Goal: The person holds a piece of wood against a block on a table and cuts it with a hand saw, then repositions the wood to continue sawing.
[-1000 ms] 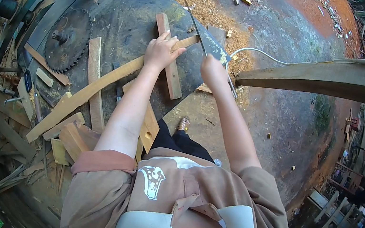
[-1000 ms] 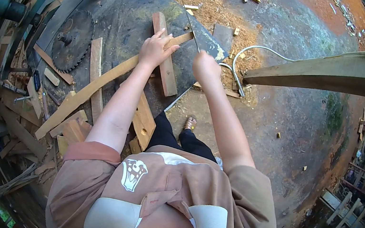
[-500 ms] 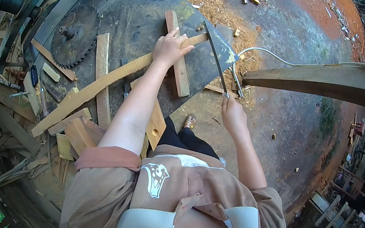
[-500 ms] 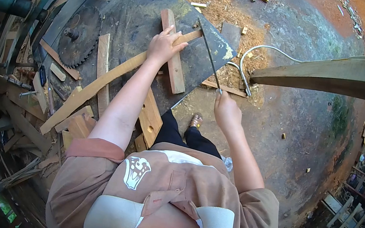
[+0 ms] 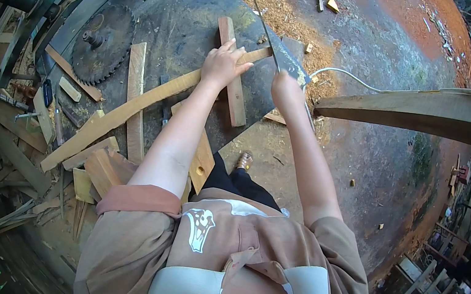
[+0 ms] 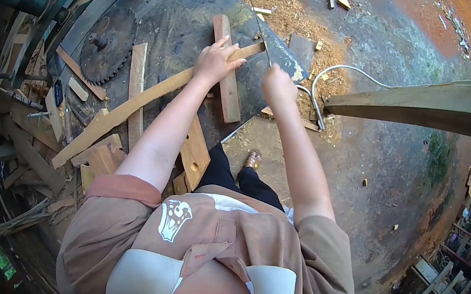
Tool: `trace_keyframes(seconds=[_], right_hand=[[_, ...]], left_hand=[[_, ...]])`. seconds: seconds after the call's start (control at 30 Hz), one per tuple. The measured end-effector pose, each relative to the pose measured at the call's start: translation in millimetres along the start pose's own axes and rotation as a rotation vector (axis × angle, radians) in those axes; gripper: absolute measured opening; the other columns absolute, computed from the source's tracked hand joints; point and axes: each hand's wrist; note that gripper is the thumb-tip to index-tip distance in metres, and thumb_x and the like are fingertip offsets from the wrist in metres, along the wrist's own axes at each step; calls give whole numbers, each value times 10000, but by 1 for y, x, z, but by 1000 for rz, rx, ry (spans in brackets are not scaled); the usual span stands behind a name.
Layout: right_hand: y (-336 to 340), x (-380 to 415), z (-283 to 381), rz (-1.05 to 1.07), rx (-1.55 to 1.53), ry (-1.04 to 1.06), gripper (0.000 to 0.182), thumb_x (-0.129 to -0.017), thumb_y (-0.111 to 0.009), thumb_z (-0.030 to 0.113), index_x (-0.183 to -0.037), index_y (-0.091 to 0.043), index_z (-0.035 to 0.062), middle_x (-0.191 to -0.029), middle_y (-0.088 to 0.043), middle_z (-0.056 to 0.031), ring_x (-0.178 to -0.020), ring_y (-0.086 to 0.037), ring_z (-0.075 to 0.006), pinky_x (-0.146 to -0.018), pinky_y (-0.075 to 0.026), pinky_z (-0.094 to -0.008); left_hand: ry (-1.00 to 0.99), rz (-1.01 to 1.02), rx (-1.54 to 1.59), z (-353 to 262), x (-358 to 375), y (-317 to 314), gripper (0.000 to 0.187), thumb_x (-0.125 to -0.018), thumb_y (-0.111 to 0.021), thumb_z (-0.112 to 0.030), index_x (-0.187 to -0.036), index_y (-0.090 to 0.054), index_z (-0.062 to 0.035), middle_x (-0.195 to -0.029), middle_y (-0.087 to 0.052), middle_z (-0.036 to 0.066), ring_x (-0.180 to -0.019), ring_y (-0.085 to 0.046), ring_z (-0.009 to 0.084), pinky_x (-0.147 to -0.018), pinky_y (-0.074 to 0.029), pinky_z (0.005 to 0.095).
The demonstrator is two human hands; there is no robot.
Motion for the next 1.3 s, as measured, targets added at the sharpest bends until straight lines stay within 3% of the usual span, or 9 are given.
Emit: trace_keyframes(seconds=[0.13,0.3,0.4,0.5,0.57,0.67,0.77,1.1,1.3], right_hand=[[-10,72,-42,-49,2,43,231,-881,-393,235,-917,-514,42,-738,-610,-225,-703,-599,-399,-627,-473,-493],[3,120,-59,23,44,-30,245,-895,-377,248,-907,-505,39,-692,-601,-218,-674,-593,-401,-609,-466,-501],[16,101,-43,27,-14,11,262,-896,-370,253,-910,-504,28,-721,-602,-229,-716,-592,-407,-646,-459,-505],[16,42,-25,45,9,38,248,-872,-376,204,-928,-522,12,-849,-611,-240,-830,-590,-399,-719,-458,-479],[24,11,-3,91,42,22,342,-916,-322,293,-937,-525,18,-884,-608,-219,-851,-577,-392,-735,-453,-476],[8,-13,1,30,2,77,342,-914,-329,293,-926,-527,14,-874,-611,-219,-848,-582,-391,-737,-453,-476],[17,-1,2,22,2,35,273,-871,-363,197,-919,-557,11,-893,-615,-231,-864,-598,-377,-738,-468,-455],[28,110,-46,68,-4,20,294,-905,-365,271,-884,-514,18,-753,-604,-234,-726,-588,-403,-649,-449,-500],[24,53,-24,62,69,59,262,-887,-377,229,-895,-539,23,-810,-618,-209,-768,-599,-379,-672,-463,-473]], left_hand=[[-30,-23,12,1,-1,-2,476,-749,-606,-459,-1109,-600,-147,-1269,-467,118,-1062,-518,252,-894,-398,353],[-14,-28,9,1,1,-1,469,-747,-606,-458,-1098,-606,-147,-1259,-478,121,-1027,-540,259,-879,-409,355],[-26,-43,0,0,1,-1,464,-750,-595,-464,-1090,-608,-148,-1249,-486,132,-1034,-541,251,-877,-408,359],[-30,-58,-2,-3,1,1,455,-753,-586,-470,-1072,-615,-146,-1239,-490,146,-1033,-540,259,-873,-408,363],[-28,-56,3,-5,2,1,447,-759,-580,-466,-1064,-616,-140,-1237,-491,151,-1039,-536,259,-875,-404,362],[-13,-35,10,-5,3,6,460,-765,-574,-474,-1073,-615,-134,-1240,-489,150,-1068,-518,271,-890,-400,367],[-14,-33,24,-4,1,4,476,-763,-578,-481,-1088,-612,-134,-1242,-488,147,-1088,-505,281,-902,-400,371],[-39,-57,20,-3,1,4,455,-764,-588,-459,-1070,-615,-124,-1217,-507,146,-1030,-539,281,-866,-419,367],[-90,-79,16,-1,3,5,470,-772,-577,-469,-1074,-610,-109,-1207,-515,147,-1008,-549,281,-854,-424,367]])
Point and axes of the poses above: each hand's wrist, its own x-axis away from the middle knuckle, its own y-axis out of the back of the hand, z = x × y
